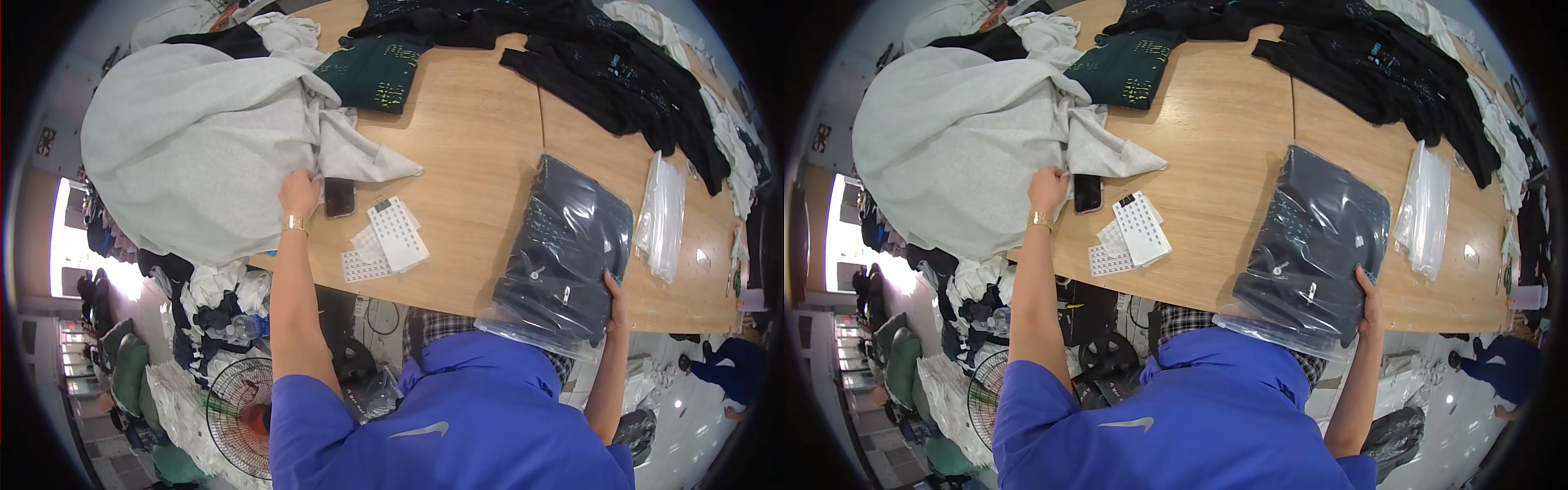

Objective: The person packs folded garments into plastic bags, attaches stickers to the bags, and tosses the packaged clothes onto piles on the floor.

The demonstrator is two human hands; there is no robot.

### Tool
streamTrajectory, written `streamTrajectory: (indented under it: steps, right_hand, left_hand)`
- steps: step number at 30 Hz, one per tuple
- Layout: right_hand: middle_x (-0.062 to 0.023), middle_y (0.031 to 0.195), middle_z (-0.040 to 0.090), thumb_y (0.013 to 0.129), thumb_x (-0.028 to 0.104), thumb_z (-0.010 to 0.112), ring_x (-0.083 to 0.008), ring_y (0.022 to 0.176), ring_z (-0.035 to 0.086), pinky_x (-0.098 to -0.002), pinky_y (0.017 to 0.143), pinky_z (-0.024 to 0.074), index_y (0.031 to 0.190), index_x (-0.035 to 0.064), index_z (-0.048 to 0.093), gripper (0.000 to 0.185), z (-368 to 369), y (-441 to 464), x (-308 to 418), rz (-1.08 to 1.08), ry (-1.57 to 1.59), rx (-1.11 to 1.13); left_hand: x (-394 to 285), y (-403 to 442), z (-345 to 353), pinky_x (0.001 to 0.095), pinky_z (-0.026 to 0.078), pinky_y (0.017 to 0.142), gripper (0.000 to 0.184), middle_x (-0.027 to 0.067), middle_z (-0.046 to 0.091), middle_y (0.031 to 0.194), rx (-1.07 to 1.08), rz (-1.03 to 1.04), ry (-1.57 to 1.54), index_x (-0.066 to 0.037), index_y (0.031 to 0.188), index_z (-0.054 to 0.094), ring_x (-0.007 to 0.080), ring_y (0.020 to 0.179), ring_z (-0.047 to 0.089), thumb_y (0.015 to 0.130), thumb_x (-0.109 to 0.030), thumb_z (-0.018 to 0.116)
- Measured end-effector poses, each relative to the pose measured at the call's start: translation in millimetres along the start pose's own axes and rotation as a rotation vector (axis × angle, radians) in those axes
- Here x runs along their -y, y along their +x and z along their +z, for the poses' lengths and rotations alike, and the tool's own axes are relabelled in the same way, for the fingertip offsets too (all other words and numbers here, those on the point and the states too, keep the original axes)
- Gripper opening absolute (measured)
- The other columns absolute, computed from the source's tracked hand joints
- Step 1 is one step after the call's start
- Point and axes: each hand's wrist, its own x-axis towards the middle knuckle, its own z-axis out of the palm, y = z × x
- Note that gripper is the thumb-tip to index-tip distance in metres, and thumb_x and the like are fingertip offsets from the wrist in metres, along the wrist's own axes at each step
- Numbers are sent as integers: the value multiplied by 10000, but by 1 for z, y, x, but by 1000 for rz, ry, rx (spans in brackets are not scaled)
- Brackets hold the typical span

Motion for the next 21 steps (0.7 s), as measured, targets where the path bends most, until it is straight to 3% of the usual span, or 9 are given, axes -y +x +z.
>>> streamTrajectory:
  steps: [13, 21]
  right_hand:
    - [-123, 1068, 664, 854, 367, 669, -226, 905, 661, -337, 811, 539, 1168, 13, 593, 480, 4, 11, 0, 8, -11, 32]
    - [-140, 1057, 664, 863, 345, 672, -229, 900, 664, -331, 808, 543, 1166, -7, 577, 475, 29, 5, -2, -95, -141, 3]
  left_hand:
    - [10, 42, -34, 405, 516, 714, 239, 126, 696, 820, -143, -25, -288, -61, 856, 705, 317, 799, 661, 785, -287, 670]
    - [-17, 20, -37, 385, 510, 710, 308, 128, 682, 803, 80, 127, -296, -31, 973, 664, 292, 782, 663, 791, -277, 694]
